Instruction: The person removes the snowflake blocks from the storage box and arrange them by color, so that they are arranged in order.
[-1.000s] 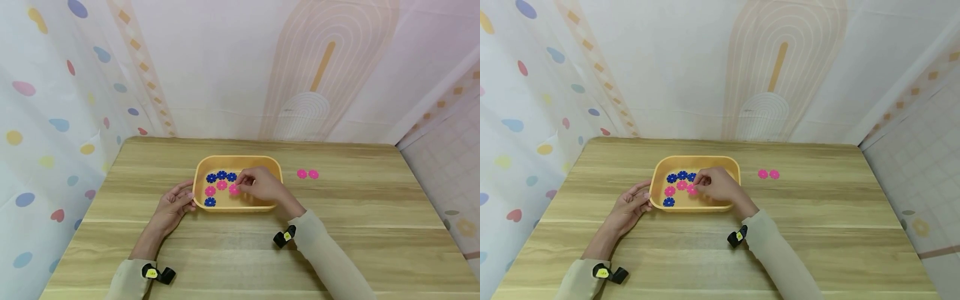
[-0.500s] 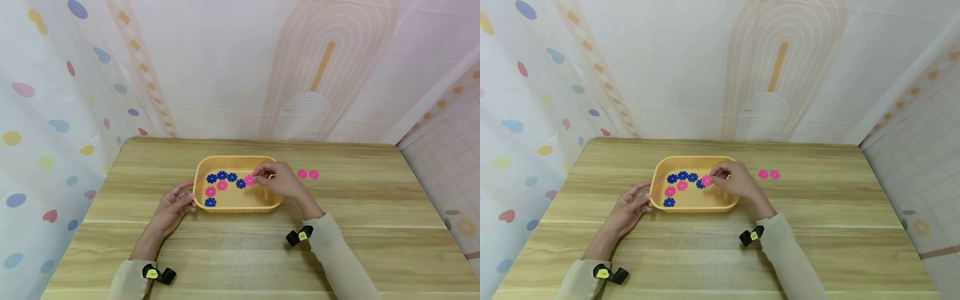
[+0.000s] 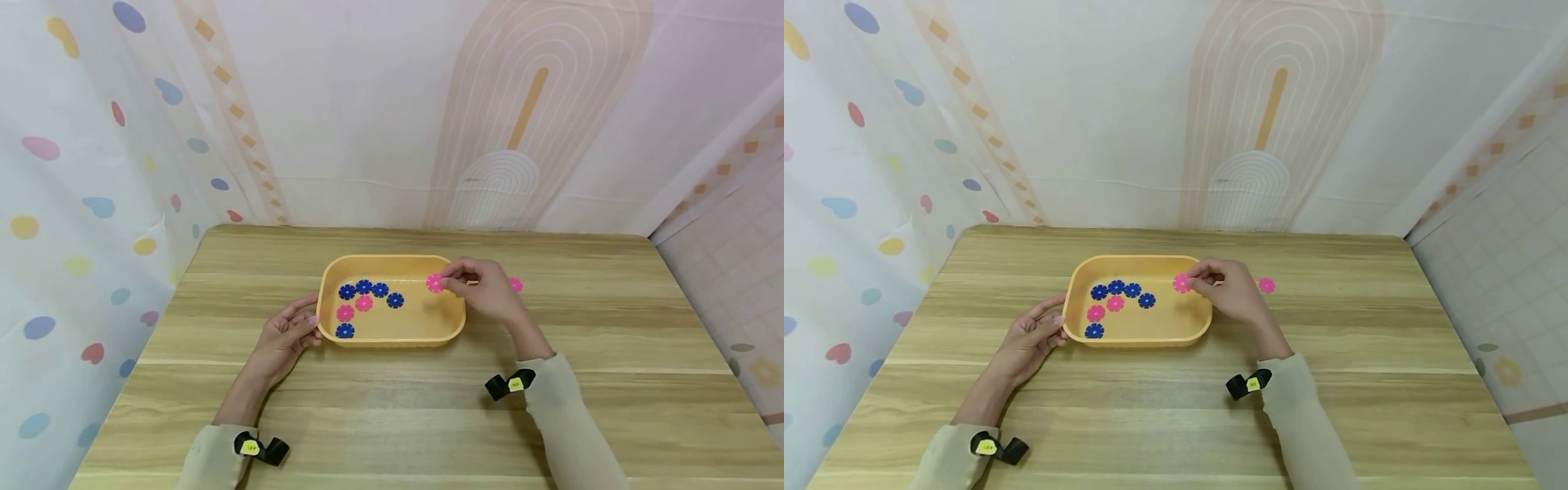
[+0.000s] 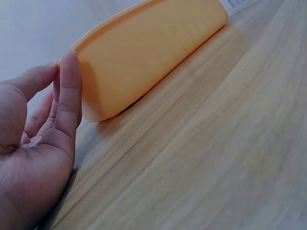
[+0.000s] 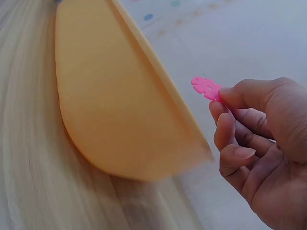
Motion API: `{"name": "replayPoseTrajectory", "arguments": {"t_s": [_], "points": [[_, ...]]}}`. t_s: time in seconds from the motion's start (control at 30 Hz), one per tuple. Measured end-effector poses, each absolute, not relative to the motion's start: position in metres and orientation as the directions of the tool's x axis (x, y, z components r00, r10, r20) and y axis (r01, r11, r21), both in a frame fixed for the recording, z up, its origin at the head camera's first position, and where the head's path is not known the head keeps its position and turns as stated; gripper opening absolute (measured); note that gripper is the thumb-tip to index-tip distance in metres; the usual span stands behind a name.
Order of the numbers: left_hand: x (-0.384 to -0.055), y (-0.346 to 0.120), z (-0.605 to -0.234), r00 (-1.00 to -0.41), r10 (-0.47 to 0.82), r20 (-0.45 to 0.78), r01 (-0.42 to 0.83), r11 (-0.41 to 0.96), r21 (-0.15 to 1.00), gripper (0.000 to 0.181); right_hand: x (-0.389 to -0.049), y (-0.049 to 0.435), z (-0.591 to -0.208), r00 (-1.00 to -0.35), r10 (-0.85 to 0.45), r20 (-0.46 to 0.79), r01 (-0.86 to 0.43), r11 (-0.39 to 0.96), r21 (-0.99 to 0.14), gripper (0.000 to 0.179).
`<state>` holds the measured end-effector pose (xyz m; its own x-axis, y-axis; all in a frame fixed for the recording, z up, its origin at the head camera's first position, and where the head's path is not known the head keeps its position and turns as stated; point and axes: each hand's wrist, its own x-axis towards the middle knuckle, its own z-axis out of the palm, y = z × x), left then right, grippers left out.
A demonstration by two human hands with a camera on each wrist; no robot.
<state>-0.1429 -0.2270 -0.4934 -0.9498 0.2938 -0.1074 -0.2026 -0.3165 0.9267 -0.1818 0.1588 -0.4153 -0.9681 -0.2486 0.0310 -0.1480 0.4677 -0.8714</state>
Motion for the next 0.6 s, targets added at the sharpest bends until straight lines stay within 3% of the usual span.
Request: {"name": "replayPoseTrajectory", "arguments": {"t_s": [0.6], "points": [[-0.143, -0.227, -0.495, -0.950, 0.295, -0.100, -0.194, -0.310, 0.931, 0.041, -0.187, 0.214, -0.435, -0.997, -0.076, 0.009, -0.042, 0.446, -0.894, 0.019]]}}
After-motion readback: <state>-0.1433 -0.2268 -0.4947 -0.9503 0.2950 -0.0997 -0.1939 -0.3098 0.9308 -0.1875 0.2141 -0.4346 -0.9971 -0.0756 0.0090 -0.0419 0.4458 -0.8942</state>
